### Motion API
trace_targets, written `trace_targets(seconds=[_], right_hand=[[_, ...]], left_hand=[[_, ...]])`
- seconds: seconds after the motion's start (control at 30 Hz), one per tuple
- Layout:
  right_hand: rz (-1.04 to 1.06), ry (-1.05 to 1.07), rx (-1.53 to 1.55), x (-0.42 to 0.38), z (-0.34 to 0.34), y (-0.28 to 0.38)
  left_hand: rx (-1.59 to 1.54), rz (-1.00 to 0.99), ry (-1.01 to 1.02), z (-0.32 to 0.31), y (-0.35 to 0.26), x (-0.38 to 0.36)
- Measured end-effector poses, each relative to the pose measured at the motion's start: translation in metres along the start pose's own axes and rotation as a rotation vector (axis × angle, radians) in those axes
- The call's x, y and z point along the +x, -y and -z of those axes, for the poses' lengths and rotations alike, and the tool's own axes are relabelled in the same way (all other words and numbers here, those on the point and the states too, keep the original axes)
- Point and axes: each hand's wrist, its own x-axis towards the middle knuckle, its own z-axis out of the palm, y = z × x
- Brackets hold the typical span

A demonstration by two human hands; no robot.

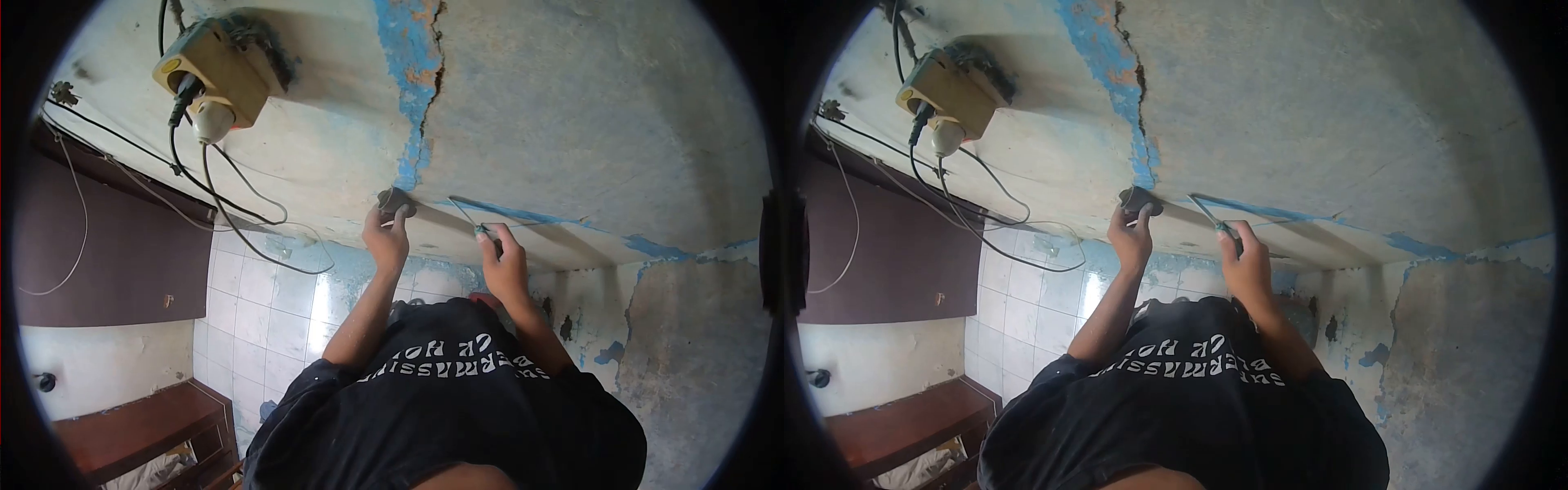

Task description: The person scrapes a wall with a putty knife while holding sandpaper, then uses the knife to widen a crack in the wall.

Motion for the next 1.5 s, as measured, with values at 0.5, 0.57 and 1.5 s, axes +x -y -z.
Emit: trace_targets(seconds=[0.5,0.57,1.5], right_hand=[[0.249,-0.131,-0.06,0.003,-0.027,-0.022],[0.134,-0.077,-0.044,0.0,-0.002,-0.012],[0.081,0.042,-0.034,-0.039,0.132,-0.086]], left_hand=[[-0.022,0.016,0.046,0.001,0.0,0.0],[-0.012,0.014,0.04,0.004,0.001,0.003],[-0.325,0.47,0.157,-0.083,-0.048,-0.08]])
